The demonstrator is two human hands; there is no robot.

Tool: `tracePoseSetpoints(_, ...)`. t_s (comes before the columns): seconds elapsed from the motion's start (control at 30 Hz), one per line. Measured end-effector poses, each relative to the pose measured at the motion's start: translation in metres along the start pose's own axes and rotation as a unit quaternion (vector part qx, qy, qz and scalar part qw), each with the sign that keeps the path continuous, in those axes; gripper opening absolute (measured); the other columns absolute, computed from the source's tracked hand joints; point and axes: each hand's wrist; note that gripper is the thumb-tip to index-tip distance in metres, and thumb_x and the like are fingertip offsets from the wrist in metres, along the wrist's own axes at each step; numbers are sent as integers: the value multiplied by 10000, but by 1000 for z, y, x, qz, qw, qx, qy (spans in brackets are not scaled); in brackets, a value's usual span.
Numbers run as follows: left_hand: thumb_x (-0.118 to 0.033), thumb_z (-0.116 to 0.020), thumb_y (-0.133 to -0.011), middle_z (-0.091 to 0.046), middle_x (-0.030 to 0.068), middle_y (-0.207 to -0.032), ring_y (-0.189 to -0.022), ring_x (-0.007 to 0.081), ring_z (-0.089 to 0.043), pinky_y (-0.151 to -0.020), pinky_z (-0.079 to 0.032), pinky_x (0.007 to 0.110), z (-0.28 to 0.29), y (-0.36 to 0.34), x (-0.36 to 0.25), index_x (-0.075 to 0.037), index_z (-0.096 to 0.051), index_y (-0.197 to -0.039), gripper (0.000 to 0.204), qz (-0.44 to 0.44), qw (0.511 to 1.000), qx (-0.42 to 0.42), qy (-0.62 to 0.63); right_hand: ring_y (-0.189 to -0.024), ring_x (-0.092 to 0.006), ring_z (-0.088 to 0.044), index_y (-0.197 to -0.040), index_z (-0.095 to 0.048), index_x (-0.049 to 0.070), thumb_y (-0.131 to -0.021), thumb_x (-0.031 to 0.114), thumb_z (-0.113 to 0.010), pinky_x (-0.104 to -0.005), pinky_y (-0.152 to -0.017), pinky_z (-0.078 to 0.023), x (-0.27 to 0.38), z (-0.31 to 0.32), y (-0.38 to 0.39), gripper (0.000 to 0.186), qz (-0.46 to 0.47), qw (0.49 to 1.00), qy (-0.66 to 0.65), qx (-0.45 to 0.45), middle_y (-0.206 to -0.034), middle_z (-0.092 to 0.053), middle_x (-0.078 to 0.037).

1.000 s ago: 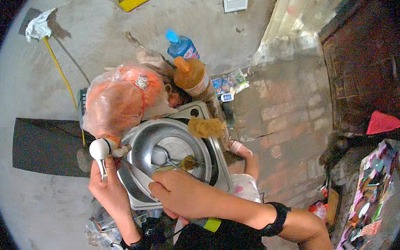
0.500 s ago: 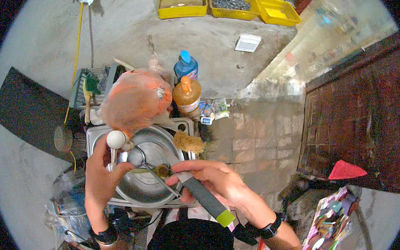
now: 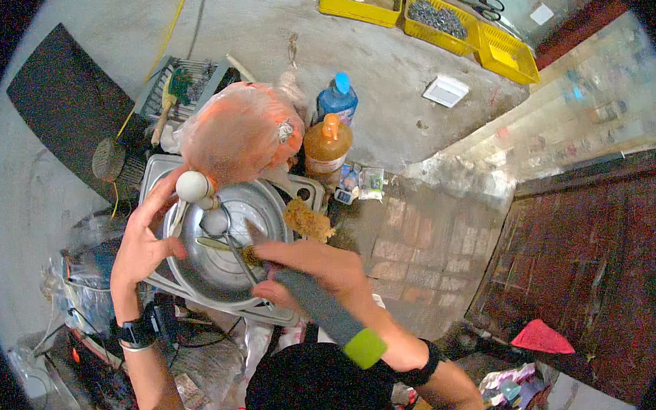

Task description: The person uses a screwdriver to unscrew and remove a component from a white plastic faucet. They then use a hammer to tap the faucet and reassemble the parts.

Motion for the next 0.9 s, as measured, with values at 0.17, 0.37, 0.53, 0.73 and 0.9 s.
tracePoseSetpoints(0.17, -136, -748, -612, -458, 95, -1380, -1303, 249, -409, -1123, -257, 340, -13, 4, 11, -36, -417, -1400, 860, -27, 995, -23, 89, -584, -269, -606, -1063, -624, 66, -746, 110, -755, -371, -513, -471, -9, -25, -16, 345, 197, 969, 149, -9, -694, -605, -97)
tracePoseSetpoints(0.37, -368, -824, -685, -457, 84, -1374, -1279, 202, -424, -1098, -279, 327, -24, 13, 22, -13, -414, -1380, 881, -4, 964, -60, 260, -537, -224, -558, -1063, -626, 16, -746, 62, -728, -336, -477, -422, -25, -43, -29, 336, 308, 923, 228, 28, -634, -540, -66)
tracePoseSetpoints(0.53, -306, -812, -724, -512, 68, -1296, -1256, 197, -440, -1067, -309, 334, -21, 17, 24, -26, -483, -1298, 719, 5, 966, -67, 248, -557, -231, -557, -1107, -584, 14, -799, 121, -678, -350, -497, -422, -33, -53, -33, 339, 317, 911, 263, 36, -655, -523, -57)
tracePoseSetpoints(0.73, -246, -779, -770, -533, 61, -1262, -1230, 191, -461, -1048, -331, 338, -19, 16, 30, -27, -521, -1252, 589, 14, 965, -57, 256, -552, -244, -563, -1133, -538, -11, -807, 133, -630, -362, -485, -413, -30, -67, -34, 368, 285, 911, 294, 45, -655, -534, -73)
tracePoseSetpoints(0.9, -170, -759, -779, -542, 51, -1247, -1218, 180, -473, -1028, -349, 323, -20, 17, 31, -26, -528, -1239, 534, 19, 963, -64, 261, -550, -253, -568, -1132, -536, -15, -770, 123, -645, -369, -488, -424, -21, -67, -33, 402, 264, 912, 309, 53, -649, -531, -73)
Point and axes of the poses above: each hand's wrist, its own y-axis away from the middle knuckle, its own z-axis out of the back of the hand, x = y × z
